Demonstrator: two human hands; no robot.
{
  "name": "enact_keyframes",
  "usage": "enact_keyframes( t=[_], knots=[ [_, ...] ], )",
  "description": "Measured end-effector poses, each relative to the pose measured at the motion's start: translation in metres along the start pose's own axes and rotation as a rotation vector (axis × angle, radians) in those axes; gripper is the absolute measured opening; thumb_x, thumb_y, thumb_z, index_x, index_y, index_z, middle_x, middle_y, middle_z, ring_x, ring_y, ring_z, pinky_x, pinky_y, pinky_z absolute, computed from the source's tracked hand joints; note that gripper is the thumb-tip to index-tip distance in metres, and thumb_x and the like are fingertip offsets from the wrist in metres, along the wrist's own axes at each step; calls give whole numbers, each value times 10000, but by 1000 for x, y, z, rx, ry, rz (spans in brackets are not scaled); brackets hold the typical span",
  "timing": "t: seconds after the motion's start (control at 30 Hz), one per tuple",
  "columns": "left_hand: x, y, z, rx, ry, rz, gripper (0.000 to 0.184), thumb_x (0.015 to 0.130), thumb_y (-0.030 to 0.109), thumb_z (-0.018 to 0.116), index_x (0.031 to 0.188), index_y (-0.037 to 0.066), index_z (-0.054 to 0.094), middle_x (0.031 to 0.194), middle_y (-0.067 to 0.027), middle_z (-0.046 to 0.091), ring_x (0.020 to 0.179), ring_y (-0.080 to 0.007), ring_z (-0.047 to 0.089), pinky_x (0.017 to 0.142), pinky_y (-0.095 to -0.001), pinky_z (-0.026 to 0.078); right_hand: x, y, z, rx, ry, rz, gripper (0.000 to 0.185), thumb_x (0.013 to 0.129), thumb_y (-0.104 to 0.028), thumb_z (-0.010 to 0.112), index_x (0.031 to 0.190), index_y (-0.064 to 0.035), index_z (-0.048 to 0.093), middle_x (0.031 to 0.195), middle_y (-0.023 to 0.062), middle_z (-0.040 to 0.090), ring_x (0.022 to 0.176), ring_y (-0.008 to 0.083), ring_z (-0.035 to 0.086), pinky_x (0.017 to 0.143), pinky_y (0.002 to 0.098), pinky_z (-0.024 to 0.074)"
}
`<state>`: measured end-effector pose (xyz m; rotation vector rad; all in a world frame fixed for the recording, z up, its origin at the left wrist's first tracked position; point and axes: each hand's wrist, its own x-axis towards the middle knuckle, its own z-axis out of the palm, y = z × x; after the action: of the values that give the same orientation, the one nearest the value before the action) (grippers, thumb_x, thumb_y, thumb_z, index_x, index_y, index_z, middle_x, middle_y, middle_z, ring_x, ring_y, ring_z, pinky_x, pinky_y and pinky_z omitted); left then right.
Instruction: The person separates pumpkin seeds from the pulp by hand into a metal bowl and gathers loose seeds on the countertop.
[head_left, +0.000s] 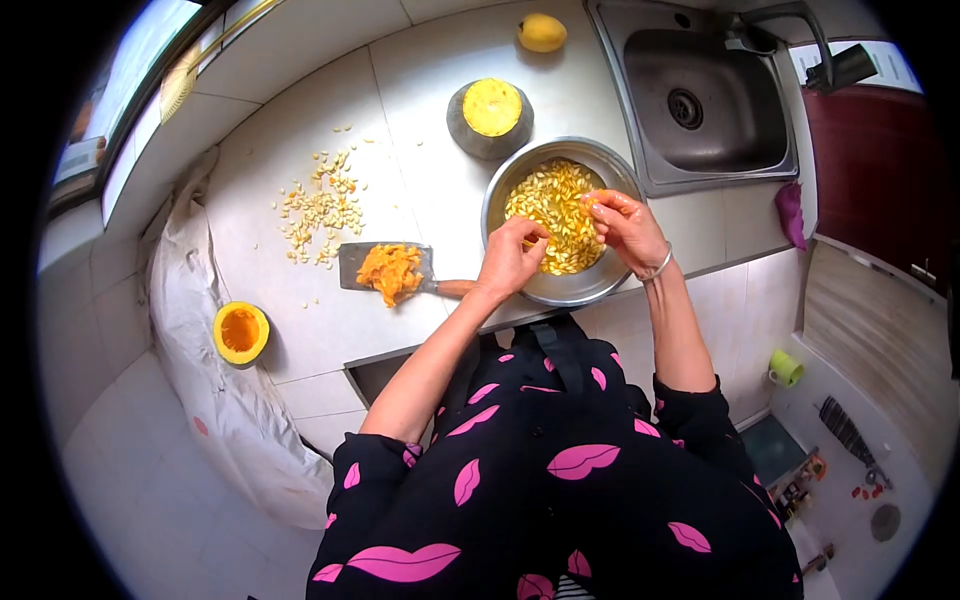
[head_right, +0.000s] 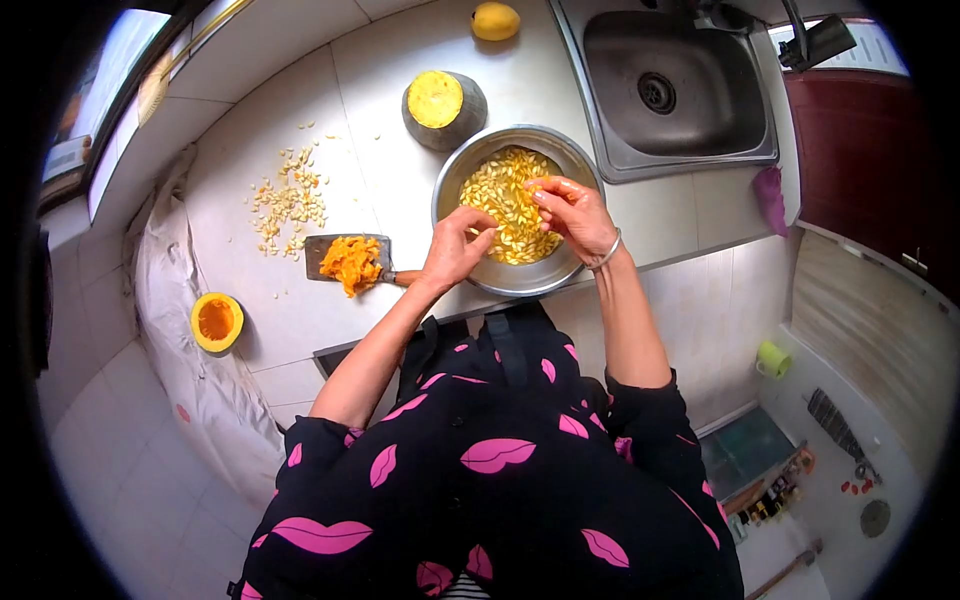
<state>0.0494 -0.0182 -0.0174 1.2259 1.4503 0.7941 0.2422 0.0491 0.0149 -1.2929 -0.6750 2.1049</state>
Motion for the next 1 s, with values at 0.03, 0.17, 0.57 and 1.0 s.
enact_keyframes(
  t=[0.03, 0.17, 0.57, 1.0],
  knots=[
    [0, -1, -1, -27, 15, -1, 99, 769, 50, 616, 846, -11, 626, 837, -133, 596, 751, -238, 619, 670, -323, 507, -1, 7, -3, 102, -46, -10, 183, 870, -89, 590, 1034, -9, 591, 844, -4, 579, 642, 40, 493, 546, 173, 440],
    [-4, -7, -4, -89, 13, -72, 123, 797, 62, 616, 893, -10, 641, 858, -87, 637, 753, -156, 618, 688, -272, 501, 13, 44, -21, -621, 10, 39, 130, 853, -119, 621, 911, -4, 639, 734, 20, 592, 636, 63, 555, 514, 202, 477],
    [-13, 6, -11, -804, -152, -325, 286, 880, 53, 505, 1154, -26, 520, 1089, -114, 578, 935, -163, 592, 839, -283, 502, -13, 18, 34, -235, -68, 26, 210, 856, -143, 621, 992, 16, 631, 890, 64, 636, 745, 114, 622, 627, 219, 529],
    [-59, -22, -77, -434, 200, -214, 179, 826, -17, 553, 1001, -37, 586, 1027, -108, 614, 879, -178, 617, 768, -267, 513, 5, 43, 123, -1053, -232, -384, 206, 789, -90, 642, 975, -3, 638, 860, 145, 637, 734, 238, 646, 653, 310, 512]
  ],
)
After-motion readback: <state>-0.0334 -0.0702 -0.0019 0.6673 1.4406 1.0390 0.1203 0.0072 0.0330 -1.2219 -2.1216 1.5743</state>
